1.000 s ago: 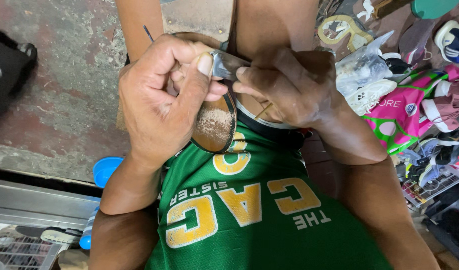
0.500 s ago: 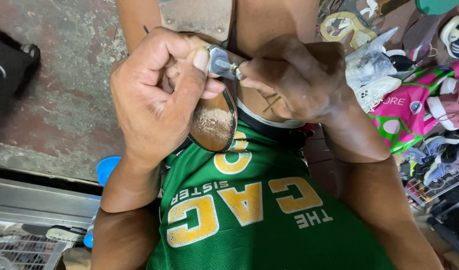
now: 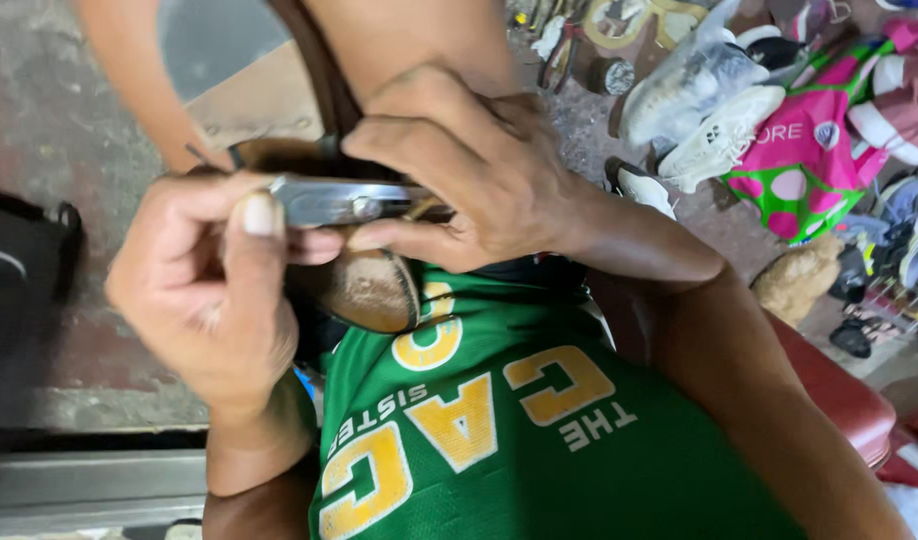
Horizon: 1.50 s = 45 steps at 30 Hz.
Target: The person is repairing a shoe sole by applying a new insole and using a utility knife to trim the edges. They carefully align the insole and cut away excess material to fit the shoe.
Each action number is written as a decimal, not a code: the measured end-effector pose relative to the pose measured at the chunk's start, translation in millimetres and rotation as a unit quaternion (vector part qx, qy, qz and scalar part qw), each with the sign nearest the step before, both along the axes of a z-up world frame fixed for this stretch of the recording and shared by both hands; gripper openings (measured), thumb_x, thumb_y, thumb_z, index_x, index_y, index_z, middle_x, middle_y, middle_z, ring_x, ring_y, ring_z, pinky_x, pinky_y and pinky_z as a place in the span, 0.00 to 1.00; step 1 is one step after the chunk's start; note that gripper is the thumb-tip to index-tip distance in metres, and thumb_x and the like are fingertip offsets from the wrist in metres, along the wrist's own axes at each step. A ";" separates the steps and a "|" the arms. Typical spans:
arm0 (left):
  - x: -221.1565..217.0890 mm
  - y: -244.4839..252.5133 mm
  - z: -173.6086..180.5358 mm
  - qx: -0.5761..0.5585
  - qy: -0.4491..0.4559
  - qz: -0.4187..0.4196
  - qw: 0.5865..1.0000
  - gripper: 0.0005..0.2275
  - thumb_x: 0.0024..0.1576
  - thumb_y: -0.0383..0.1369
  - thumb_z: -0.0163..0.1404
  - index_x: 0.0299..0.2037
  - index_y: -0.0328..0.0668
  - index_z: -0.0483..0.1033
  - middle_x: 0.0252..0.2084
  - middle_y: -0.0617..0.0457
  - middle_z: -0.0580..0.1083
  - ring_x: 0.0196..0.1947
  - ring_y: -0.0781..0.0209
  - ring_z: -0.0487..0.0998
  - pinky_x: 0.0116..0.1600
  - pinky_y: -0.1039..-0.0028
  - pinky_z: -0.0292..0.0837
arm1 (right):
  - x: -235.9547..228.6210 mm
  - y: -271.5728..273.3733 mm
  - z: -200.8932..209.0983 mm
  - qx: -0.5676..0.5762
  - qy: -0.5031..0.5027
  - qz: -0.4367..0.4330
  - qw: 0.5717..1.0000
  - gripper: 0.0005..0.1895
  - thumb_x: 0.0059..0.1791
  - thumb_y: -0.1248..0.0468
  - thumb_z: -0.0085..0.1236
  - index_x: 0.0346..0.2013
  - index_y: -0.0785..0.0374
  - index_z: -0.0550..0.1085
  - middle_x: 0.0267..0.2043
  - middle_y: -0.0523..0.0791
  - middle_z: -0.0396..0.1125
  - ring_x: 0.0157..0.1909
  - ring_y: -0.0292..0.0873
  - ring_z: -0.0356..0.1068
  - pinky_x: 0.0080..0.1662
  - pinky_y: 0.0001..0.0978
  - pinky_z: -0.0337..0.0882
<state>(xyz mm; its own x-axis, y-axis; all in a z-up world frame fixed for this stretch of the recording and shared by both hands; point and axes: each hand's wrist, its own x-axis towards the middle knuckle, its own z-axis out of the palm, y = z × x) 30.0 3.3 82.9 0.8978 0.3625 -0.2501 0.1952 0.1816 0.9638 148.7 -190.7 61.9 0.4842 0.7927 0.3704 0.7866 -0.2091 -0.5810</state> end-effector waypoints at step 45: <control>40.7 35.9 35.6 0.721 0.075 -0.230 0.650 0.38 0.38 0.58 0.68 0.50 0.35 0.74 0.42 0.44 0.70 0.38 0.49 0.73 0.42 0.63 0.64 | -41.0 -69.0 -18.7 0.283 0.402 -0.207 0.846 0.15 0.59 0.54 0.56 0.48 0.64 0.71 0.32 0.47 0.68 0.29 0.37 0.67 0.36 0.27 0.68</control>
<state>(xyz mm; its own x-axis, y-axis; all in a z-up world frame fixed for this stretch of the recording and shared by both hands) 70.6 39.2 118.6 0.9987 0.0198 -0.0459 0.0213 -0.9993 0.0319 107.7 -259.7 43.2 0.9528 0.2991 0.0526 0.0172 0.1199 -0.9926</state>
